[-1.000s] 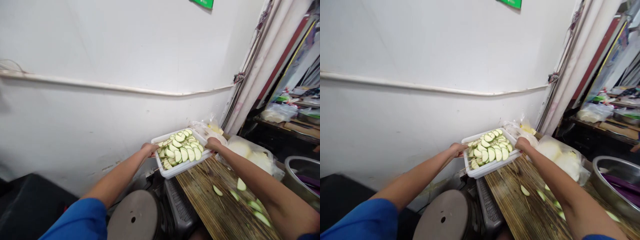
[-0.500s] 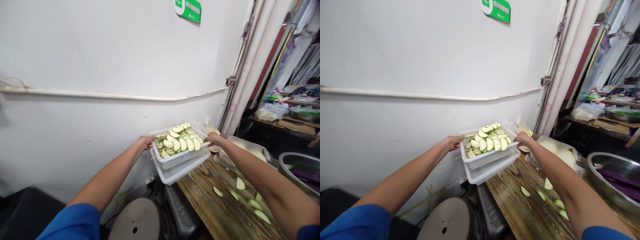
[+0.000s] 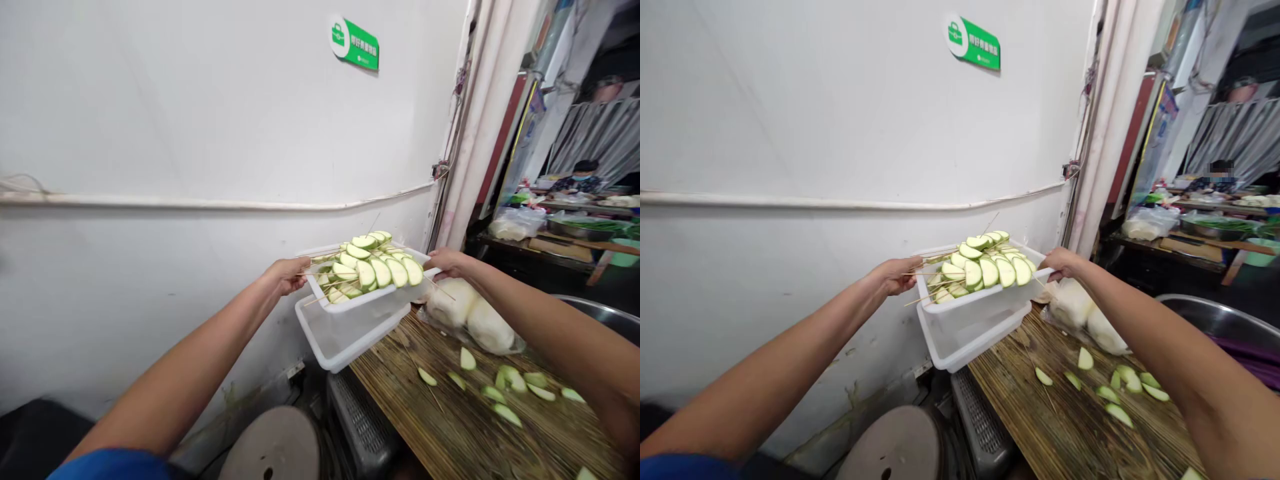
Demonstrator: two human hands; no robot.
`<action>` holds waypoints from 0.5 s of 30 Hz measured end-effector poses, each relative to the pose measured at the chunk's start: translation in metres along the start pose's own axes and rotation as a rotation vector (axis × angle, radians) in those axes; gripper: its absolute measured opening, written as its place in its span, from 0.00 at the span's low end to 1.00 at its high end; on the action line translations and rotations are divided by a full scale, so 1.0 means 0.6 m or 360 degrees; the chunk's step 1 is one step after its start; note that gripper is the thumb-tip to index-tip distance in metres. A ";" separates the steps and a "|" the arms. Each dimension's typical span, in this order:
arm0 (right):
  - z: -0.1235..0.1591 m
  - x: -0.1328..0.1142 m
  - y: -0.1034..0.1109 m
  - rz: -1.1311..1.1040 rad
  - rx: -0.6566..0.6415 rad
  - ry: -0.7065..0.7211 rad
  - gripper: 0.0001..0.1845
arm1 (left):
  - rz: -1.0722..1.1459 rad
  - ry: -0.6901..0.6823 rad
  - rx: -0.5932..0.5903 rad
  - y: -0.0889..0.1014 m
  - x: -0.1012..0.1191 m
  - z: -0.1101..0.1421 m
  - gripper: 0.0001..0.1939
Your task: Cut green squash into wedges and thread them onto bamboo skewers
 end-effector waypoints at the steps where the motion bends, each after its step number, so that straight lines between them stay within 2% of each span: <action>1: 0.010 0.001 0.009 -0.0027 -0.0027 0.0008 0.08 | 0.0067 -0.0018 -0.0026 -0.004 0.003 0.013 0.09; 8: 0.097 0.039 0.073 -0.0115 0.0035 -0.0087 0.08 | 0.0280 -0.0086 -0.0222 -0.043 0.011 0.096 0.05; 12: 0.164 0.083 0.117 -0.0109 0.0136 -0.0157 0.06 | 0.0265 -0.0055 -0.0399 -0.086 0.010 0.144 0.02; 15: 0.230 0.125 0.168 -0.0070 0.0293 -0.0227 0.04 | 0.0247 -0.0008 -0.0582 -0.133 0.006 0.181 0.02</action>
Point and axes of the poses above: each hand's wrist, its own z-axis away from the middle knuckle, its own y-axis out of the back of the hand, x = y × z, the point moved 5 cm from there along -z, towards the middle knuckle, and after that the axes turned 12 degrees about z, right-handed, at the moved point
